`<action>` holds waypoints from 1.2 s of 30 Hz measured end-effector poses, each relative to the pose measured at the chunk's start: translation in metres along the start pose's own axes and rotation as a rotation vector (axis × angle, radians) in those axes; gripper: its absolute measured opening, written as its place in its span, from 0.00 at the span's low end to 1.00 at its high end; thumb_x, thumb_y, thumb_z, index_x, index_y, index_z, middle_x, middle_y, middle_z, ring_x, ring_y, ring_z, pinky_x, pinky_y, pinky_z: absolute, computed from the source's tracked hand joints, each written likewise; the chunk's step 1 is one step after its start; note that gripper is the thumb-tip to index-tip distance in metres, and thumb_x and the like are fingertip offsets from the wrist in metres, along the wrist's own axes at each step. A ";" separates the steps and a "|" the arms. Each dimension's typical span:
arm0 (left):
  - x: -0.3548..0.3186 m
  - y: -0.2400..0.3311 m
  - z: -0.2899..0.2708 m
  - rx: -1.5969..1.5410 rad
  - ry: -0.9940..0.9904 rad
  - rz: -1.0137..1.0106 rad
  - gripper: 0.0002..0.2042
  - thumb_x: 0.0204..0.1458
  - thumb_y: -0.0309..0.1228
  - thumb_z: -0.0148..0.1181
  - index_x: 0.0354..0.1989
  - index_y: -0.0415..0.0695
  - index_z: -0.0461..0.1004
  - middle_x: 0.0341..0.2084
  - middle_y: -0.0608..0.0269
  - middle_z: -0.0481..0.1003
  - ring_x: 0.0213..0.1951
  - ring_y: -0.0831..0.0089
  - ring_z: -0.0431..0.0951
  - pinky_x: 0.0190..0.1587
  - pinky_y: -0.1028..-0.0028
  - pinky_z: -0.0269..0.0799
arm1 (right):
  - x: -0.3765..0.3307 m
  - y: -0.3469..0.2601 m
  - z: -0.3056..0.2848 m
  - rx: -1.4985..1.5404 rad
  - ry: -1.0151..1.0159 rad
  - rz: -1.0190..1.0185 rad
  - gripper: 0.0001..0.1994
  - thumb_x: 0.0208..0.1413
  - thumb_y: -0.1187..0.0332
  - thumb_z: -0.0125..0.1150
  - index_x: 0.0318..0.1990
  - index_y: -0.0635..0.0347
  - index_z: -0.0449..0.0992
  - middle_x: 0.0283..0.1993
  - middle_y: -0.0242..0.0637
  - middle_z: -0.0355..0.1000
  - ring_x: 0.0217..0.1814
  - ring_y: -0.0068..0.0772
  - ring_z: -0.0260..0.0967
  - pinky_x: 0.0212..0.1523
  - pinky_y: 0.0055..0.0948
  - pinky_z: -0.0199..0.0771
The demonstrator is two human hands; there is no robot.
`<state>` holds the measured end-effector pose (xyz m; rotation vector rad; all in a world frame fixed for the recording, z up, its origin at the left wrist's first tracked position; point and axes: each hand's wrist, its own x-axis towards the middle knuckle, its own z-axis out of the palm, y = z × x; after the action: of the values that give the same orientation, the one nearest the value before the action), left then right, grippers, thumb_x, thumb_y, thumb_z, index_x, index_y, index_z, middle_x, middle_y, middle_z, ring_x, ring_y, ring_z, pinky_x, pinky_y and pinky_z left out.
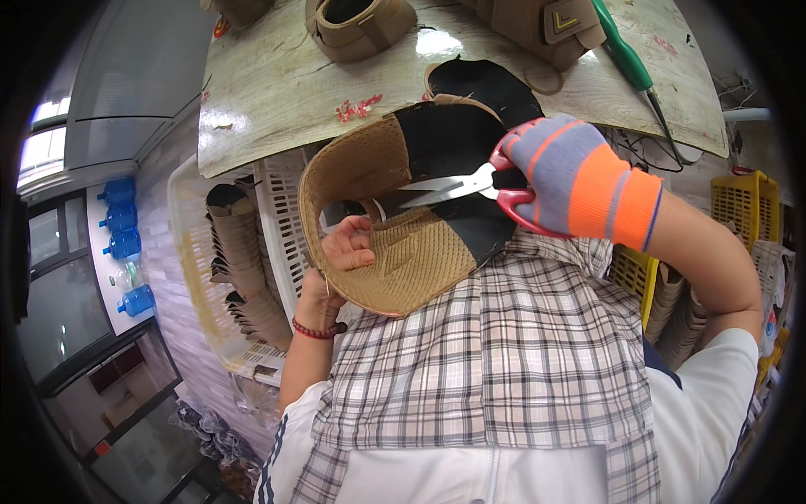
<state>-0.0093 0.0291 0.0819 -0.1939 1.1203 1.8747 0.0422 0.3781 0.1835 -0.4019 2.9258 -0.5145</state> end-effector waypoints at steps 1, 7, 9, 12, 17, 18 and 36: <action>0.001 -0.002 -0.001 -0.005 -0.002 0.003 0.23 0.46 0.15 0.68 0.50 0.39 0.68 0.31 0.64 0.78 0.33 0.77 0.80 0.35 0.80 0.78 | -0.004 -0.002 0.001 0.006 -0.045 -0.007 0.17 0.45 0.59 0.70 0.39 0.59 0.79 0.32 0.44 0.76 0.36 0.47 0.76 0.37 0.38 0.76; 0.000 0.003 -0.001 0.038 -0.024 0.011 0.21 0.45 0.16 0.70 0.47 0.39 0.69 0.31 0.64 0.79 0.33 0.78 0.80 0.34 0.80 0.77 | -0.007 -0.011 0.001 0.097 -0.182 -0.017 0.17 0.46 0.60 0.70 0.39 0.61 0.80 0.32 0.45 0.77 0.37 0.46 0.76 0.39 0.36 0.76; 0.000 0.004 0.000 0.041 -0.016 0.007 0.20 0.45 0.17 0.70 0.46 0.38 0.70 0.31 0.64 0.79 0.33 0.78 0.80 0.34 0.81 0.77 | -0.005 -0.015 -0.003 0.112 -0.217 -0.004 0.16 0.46 0.60 0.70 0.39 0.61 0.81 0.32 0.45 0.77 0.37 0.45 0.77 0.39 0.35 0.77; 0.000 0.004 0.001 0.047 0.000 0.016 0.20 0.45 0.17 0.70 0.47 0.36 0.71 0.31 0.63 0.79 0.32 0.78 0.80 0.35 0.81 0.77 | -0.002 -0.018 -0.004 0.093 -0.270 0.034 0.15 0.47 0.60 0.70 0.39 0.60 0.81 0.32 0.43 0.78 0.36 0.43 0.78 0.39 0.33 0.78; 0.002 0.008 0.003 0.108 0.039 -0.005 0.21 0.43 0.17 0.71 0.47 0.33 0.72 0.31 0.63 0.79 0.32 0.78 0.80 0.37 0.80 0.77 | -0.004 -0.012 -0.003 -0.017 -0.201 -0.056 0.15 0.46 0.60 0.71 0.38 0.59 0.81 0.31 0.40 0.78 0.35 0.41 0.78 0.38 0.33 0.78; 0.001 0.007 0.003 0.106 0.045 -0.004 0.21 0.43 0.17 0.71 0.47 0.33 0.72 0.31 0.62 0.79 0.32 0.77 0.80 0.37 0.79 0.77 | -0.004 -0.010 -0.004 -0.041 -0.200 -0.077 0.15 0.46 0.59 0.71 0.38 0.58 0.81 0.31 0.39 0.78 0.35 0.41 0.78 0.38 0.33 0.78; -0.001 0.001 -0.008 0.084 0.041 -0.038 0.24 0.45 0.16 0.67 0.54 0.30 0.72 0.45 0.48 0.79 0.44 0.65 0.81 0.49 0.70 0.79 | -0.006 -0.002 -0.003 0.027 -0.082 -0.002 0.19 0.45 0.55 0.71 0.40 0.58 0.81 0.33 0.43 0.78 0.38 0.44 0.77 0.38 0.34 0.77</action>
<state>-0.0121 0.0219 0.0788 -0.2054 1.2131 1.7939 0.0478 0.3786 0.1872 -0.4127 2.8366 -0.5244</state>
